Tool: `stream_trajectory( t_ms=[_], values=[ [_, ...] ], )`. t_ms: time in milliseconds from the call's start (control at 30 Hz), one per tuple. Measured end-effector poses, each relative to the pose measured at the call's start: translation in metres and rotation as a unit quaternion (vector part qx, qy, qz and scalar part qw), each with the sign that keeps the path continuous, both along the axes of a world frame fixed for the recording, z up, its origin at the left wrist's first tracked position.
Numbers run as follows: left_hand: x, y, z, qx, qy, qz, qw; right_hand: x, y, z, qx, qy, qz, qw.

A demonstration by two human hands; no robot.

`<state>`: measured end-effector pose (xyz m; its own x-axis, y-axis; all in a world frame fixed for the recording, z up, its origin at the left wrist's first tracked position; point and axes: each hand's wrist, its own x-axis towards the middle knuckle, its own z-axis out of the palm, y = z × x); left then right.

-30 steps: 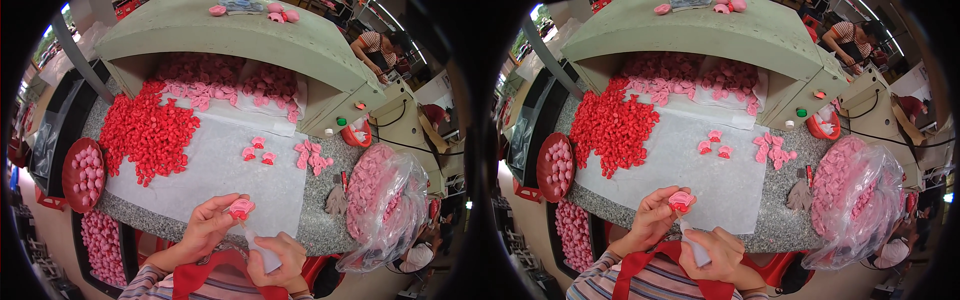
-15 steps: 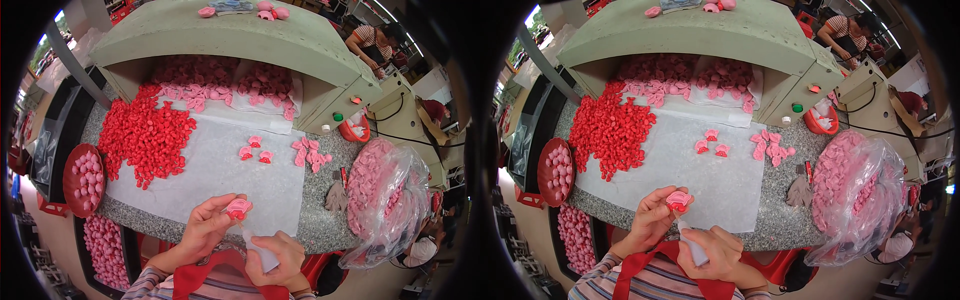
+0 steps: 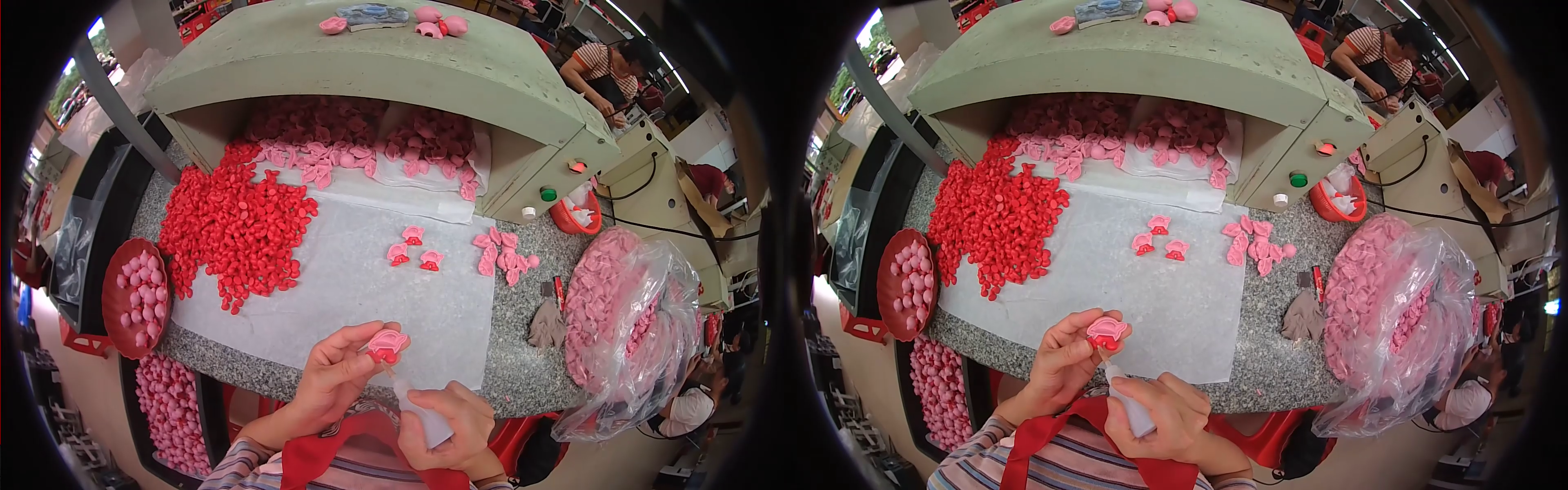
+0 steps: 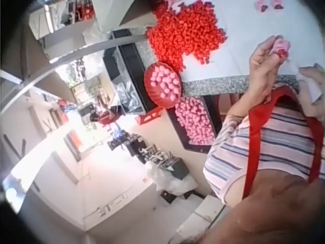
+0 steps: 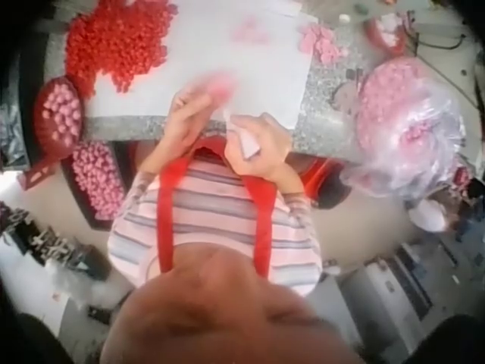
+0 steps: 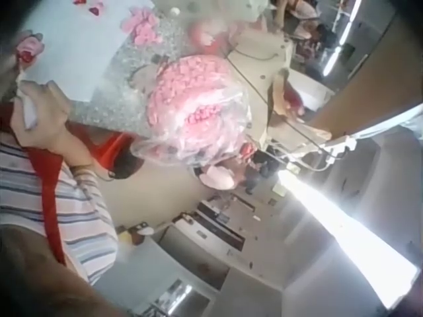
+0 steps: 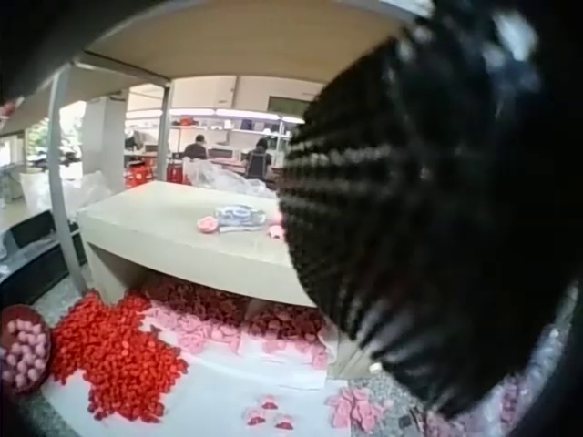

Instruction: Assembling pink toy flower components by pressing plastic parts together at a factory workbench.

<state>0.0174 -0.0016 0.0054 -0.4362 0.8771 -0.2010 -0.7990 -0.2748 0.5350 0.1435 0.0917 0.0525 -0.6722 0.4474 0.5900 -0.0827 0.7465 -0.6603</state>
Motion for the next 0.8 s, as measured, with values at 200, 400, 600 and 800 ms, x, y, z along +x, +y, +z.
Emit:
stream_trajectory(
  t_ms=[200, 400, 600, 800],
  values=[
    [0.0005, -0.0004, -0.0016, 0.002, 0.002, 0.0, 1.0, 0.0007, -0.0004, 0.0001, -0.002, 0.0, -0.003, 1.0],
    [0.0006, -0.0015, -0.002, 0.001, 0.003, 0.002, 1.0, 0.0001, -0.001, 0.0003, -0.002, -0.004, -0.002, 1.0],
    [0.0, -0.002, -0.003, 0.006, 0.005, 0.004, 1.0, -0.0006, -0.0015, -0.0006, 0.002, 0.005, 0.0, 1.0],
    [0.0005, 0.0028, -0.0018, 0.009, 0.003, 0.0, 1.0, 0.0024, 0.0026, 0.0004, 0.008, 0.001, -0.016, 1.0]
  ],
)
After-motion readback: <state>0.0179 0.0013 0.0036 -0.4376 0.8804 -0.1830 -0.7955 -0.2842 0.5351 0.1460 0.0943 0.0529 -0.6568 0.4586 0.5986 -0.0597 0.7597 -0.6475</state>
